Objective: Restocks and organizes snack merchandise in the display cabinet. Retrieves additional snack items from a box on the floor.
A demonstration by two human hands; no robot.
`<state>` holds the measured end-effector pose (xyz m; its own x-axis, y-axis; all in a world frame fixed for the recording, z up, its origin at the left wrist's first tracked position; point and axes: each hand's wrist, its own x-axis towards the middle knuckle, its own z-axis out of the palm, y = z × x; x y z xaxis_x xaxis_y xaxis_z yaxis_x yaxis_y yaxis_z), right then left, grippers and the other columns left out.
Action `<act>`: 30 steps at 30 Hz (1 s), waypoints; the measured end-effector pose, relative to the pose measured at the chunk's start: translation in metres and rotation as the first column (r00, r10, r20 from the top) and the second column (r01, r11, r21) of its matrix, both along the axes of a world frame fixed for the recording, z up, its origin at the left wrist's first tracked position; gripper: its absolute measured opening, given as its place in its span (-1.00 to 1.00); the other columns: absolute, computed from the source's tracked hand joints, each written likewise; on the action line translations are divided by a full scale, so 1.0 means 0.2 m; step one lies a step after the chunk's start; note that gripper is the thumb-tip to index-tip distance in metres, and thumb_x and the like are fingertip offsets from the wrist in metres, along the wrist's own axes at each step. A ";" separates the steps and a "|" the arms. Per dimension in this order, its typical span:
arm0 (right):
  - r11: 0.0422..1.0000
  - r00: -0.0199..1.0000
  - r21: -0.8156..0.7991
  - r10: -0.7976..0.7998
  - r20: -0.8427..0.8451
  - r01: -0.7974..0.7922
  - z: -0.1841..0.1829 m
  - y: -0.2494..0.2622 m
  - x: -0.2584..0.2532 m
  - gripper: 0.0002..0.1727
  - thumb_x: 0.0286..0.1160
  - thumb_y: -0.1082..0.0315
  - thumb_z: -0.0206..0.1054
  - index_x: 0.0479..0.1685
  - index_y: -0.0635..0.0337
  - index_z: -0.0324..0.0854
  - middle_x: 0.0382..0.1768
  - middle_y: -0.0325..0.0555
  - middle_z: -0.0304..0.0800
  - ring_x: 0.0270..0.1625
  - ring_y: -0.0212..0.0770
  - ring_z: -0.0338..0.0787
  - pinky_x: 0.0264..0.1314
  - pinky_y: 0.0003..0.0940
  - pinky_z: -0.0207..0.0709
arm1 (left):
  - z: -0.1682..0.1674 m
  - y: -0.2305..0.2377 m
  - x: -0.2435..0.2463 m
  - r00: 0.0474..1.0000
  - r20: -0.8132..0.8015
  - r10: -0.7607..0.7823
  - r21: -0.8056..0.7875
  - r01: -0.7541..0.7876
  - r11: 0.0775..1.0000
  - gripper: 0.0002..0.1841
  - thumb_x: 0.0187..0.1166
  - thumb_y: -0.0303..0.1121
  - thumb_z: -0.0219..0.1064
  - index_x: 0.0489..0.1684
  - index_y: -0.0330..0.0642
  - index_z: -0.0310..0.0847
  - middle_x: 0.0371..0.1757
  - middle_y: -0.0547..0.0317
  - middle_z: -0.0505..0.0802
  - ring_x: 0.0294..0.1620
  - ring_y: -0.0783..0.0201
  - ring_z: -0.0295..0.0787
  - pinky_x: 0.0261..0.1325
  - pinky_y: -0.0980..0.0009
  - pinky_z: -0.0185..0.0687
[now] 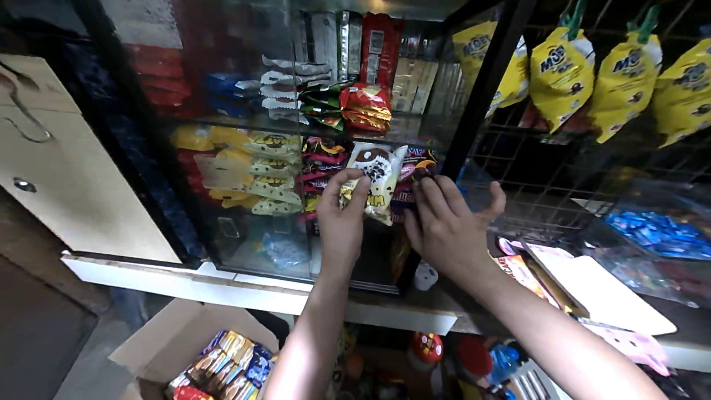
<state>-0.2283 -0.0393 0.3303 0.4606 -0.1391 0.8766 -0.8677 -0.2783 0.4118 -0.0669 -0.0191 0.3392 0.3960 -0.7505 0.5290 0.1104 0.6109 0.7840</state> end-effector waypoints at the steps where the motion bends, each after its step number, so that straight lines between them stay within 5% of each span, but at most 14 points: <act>1: 1.000 1.000 0.006 -0.002 0.002 0.002 0.00 0.00 0.00 -0.65 0.51 0.19 0.26 0.00 0.22 0.83 0.22 -0.08 0.84 0.43 -0.05 0.69 0.56 0.45 -0.07 | 0.00 0.00 0.00 1.000 0.021 0.011 0.020 -0.011 1.000 -0.79 0.67 -0.38 0.31 0.18 -0.14 0.65 -0.03 0.29 0.80 -0.32 0.55 0.75 -0.28 0.55 0.72; 5: 1.000 1.000 0.012 0.008 0.018 -0.009 0.00 0.01 0.00 -0.64 0.53 0.17 0.24 0.02 0.22 0.82 0.21 -0.06 0.85 0.42 -0.05 0.71 0.53 0.45 -0.03 | -0.02 0.03 0.01 0.990 0.136 -0.044 -0.029 0.049 0.998 -0.35 0.31 -0.62 0.38 0.52 -0.27 0.39 0.33 0.08 0.68 -0.09 0.48 0.81 -0.10 0.51 0.79; 9: 0.998 0.997 0.013 0.059 0.043 -0.060 0.02 0.02 0.02 -0.68 0.55 0.12 0.23 0.06 0.10 0.72 0.08 0.01 0.82 0.35 0.02 0.72 0.48 0.46 0.03 | -0.04 -0.01 0.04 0.948 0.319 -0.011 -0.119 0.052 0.992 -0.21 0.40 -0.66 0.42 0.73 -0.21 0.19 0.66 -0.10 0.39 0.16 0.39 0.77 0.03 0.47 0.79; 15: 0.990 0.989 0.046 0.127 0.069 -0.131 0.05 0.00 0.06 -0.60 0.65 0.00 0.27 0.38 -0.16 0.69 -0.07 0.08 0.75 0.14 0.17 0.74 0.36 0.57 0.08 | -0.07 -0.09 0.05 0.808 0.456 0.375 -0.343 -0.229 0.911 -0.40 0.38 -0.56 0.54 0.49 -0.30 0.49 0.43 -0.15 0.68 0.10 0.23 0.84 -0.04 0.39 0.82; 18: 0.992 0.990 0.017 0.127 0.060 -0.128 0.07 -0.02 0.08 -0.63 0.62 0.03 0.34 0.31 -0.13 0.74 -0.20 0.02 0.72 0.05 0.14 0.72 0.36 0.53 0.08 | -0.06 -0.11 0.04 0.640 0.466 0.611 -0.432 -0.438 0.788 -0.51 0.30 -0.43 0.60 0.30 -0.21 0.72 0.31 -0.12 0.79 0.18 -0.05 0.67 0.16 0.12 0.52; 20: 0.992 0.990 0.011 0.126 0.057 -0.127 0.08 -0.03 0.11 -0.68 0.59 0.11 0.38 0.24 -0.07 0.77 -0.22 -0.01 0.73 0.04 0.14 0.73 0.35 0.53 0.11 | -0.05 -0.12 0.05 0.567 0.449 0.690 -0.470 -0.507 0.722 -0.54 0.28 -0.35 0.64 0.23 -0.10 0.79 0.36 -0.18 0.68 0.17 -0.06 0.62 0.19 0.13 0.52; 22: 0.990 0.987 -0.010 0.144 0.065 -0.144 0.10 -0.05 0.13 -0.73 0.58 0.17 0.39 0.15 -0.01 0.78 -0.24 -0.05 0.70 0.01 0.09 0.72 0.34 0.47 0.13 | -0.04 -0.15 0.07 0.559 0.417 0.717 -0.518 -0.501 0.693 -0.58 0.29 -0.37 0.63 0.17 -0.12 0.80 0.24 -0.19 0.60 0.04 0.06 0.55 0.09 0.31 0.50; 25: 0.985 0.983 -0.061 0.167 0.072 -0.163 0.11 -0.07 0.17 -0.81 0.57 0.23 0.39 0.02 0.06 0.78 -0.26 -0.09 0.71 -0.05 0.04 0.71 0.35 0.36 0.17 | -0.02 -0.18 0.09 0.574 0.397 0.716 -0.596 -0.432 0.677 -0.62 0.29 -0.45 0.63 0.10 -0.26 0.78 0.09 -0.17 0.73 0.07 0.09 0.72 0.15 0.38 0.64; 30: 0.981 0.981 -0.100 0.176 0.078 -0.168 0.13 -0.08 0.21 -0.93 0.50 0.31 0.39 -0.17 0.05 0.73 -0.26 -0.11 0.75 -0.02 0.02 0.74 0.37 0.34 0.13 | 0.00 -0.15 0.18 0.595 0.497 0.631 -0.582 -0.310 0.751 -0.58 0.26 -0.47 0.64 0.12 -0.31 0.75 0.21 -0.18 0.74 0.09 0.17 0.76 0.12 0.45 0.66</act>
<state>-0.1870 -0.0563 0.3566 0.3927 0.0192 0.9194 -0.8436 -0.3906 0.3685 -0.0314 -0.0498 0.3400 0.0763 -0.2123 0.9742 -0.7049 0.6795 0.2033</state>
